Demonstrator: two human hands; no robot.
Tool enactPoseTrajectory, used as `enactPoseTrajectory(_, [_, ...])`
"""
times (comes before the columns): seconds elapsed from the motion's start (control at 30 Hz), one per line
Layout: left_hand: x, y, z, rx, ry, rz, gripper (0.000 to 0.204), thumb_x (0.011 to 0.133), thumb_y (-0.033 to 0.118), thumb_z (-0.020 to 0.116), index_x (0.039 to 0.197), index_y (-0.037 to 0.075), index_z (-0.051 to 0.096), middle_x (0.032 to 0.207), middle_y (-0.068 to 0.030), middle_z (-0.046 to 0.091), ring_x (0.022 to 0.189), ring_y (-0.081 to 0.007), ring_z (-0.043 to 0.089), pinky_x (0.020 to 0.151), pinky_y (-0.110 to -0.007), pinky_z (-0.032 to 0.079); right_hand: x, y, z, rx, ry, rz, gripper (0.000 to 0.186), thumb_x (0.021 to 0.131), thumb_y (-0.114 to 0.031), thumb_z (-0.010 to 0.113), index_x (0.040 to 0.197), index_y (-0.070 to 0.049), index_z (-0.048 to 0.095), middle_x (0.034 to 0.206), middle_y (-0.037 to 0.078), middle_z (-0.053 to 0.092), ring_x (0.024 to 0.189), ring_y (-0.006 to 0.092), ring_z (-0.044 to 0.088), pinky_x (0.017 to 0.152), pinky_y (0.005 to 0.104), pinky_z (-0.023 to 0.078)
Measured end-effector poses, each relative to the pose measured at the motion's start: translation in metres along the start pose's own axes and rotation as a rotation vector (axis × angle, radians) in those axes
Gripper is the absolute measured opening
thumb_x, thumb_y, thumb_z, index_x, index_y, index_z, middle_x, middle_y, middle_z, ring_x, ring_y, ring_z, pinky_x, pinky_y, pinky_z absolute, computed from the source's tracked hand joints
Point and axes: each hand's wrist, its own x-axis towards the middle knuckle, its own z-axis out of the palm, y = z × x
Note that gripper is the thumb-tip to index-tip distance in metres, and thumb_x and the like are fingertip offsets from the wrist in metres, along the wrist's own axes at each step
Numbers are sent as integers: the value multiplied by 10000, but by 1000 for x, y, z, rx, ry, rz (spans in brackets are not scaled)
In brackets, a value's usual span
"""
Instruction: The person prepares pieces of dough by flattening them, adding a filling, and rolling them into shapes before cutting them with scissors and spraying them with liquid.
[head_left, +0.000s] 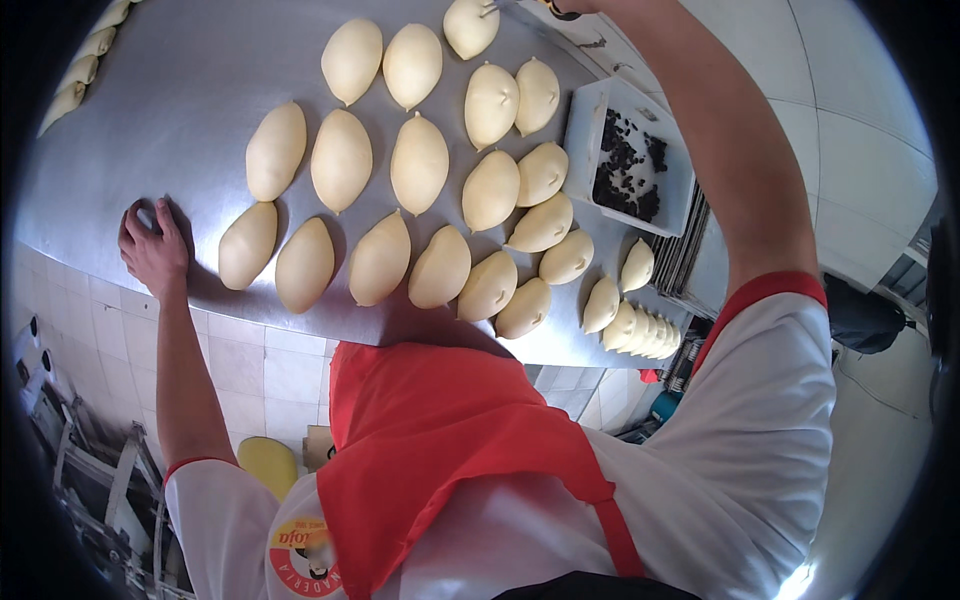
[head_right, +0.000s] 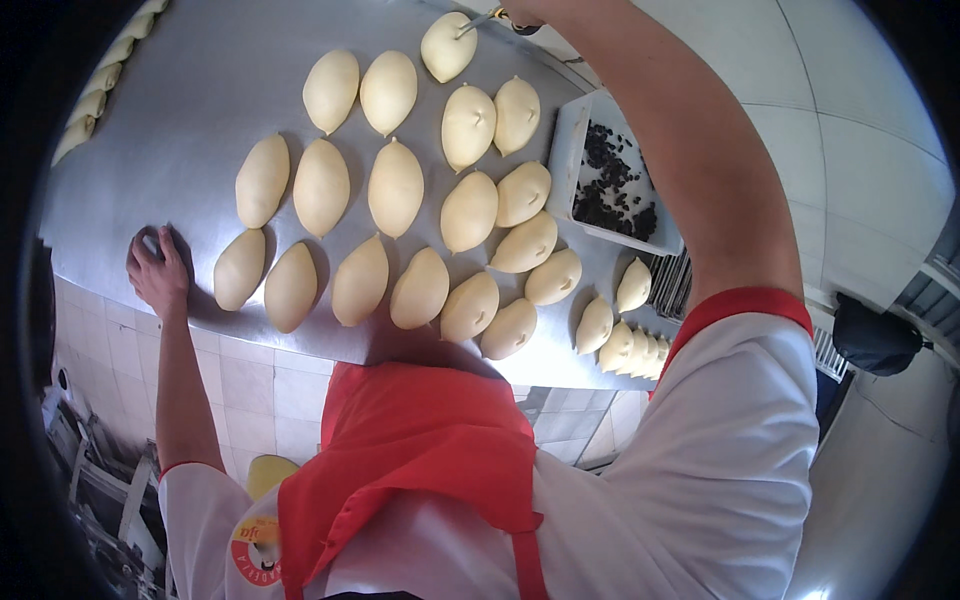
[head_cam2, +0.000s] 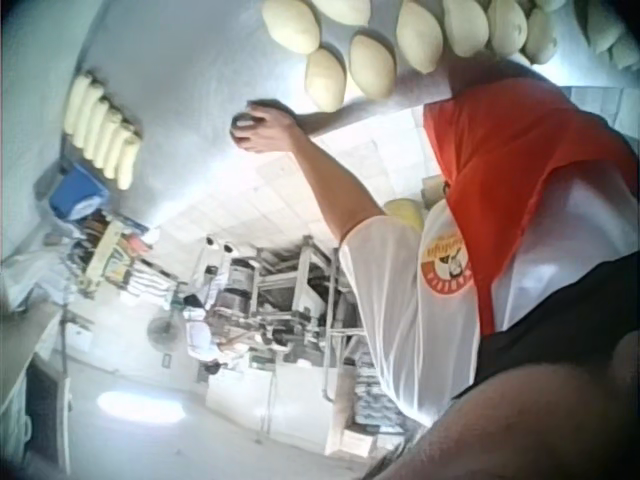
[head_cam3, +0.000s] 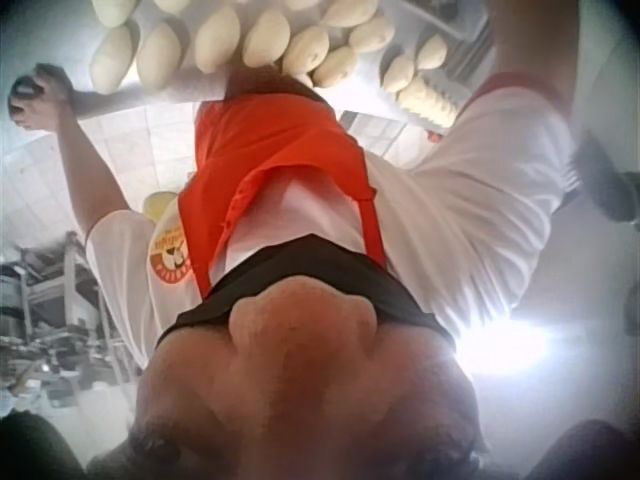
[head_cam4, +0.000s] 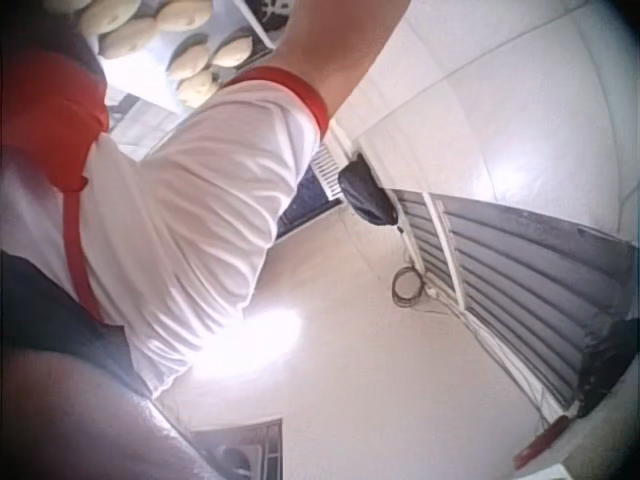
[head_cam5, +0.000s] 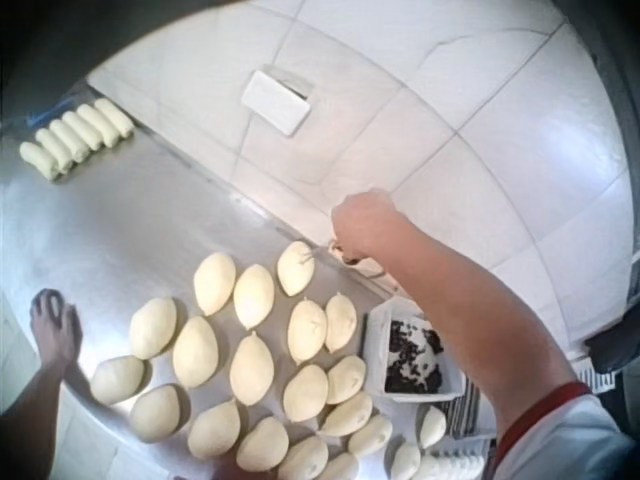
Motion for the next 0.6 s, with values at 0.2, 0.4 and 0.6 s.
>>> enactPoseTrajectory(0.2, [-2, -8, 2, 38, -18, -39, 725, 1002, 726, 508, 1530, 230, 537, 1579, -140, 482, 1471, -386, 437, 1206, -513, 351, -24, 8, 7, -15, 76, 7, 207, 802, -247, 779, 917, -81, 828, 954, 156, 803, 904, 314, 784, 761, 465, 616])
enactPoseTrajectory(0.4, [1, 1, 2, 21, -34, -42, 734, 987, 750, 506, 1530, 257, 533, 1605, -138, 447, 1489, -372, 415, 1207, -517, 346, -166, -21, 32, 149, -21, -102, 152, 772, -147, 761, 889, -65, 813, 924, 148, 789, 870, 324, 778, 721, 447, 613])
enactPoseTrajectory(0.6, [3, -1, 6, 5, -22, -24, 728, 977, 756, 519, 1511, 262, 556, 1603, -128, 453, 1495, -358, 406, 1211, -506, 339, -198, -61, 82, 210, -91, -106, 105, 732, -102, 766, 827, -70, 798, 874, 142, 761, 822, 315, 764, 689, 431, 607])
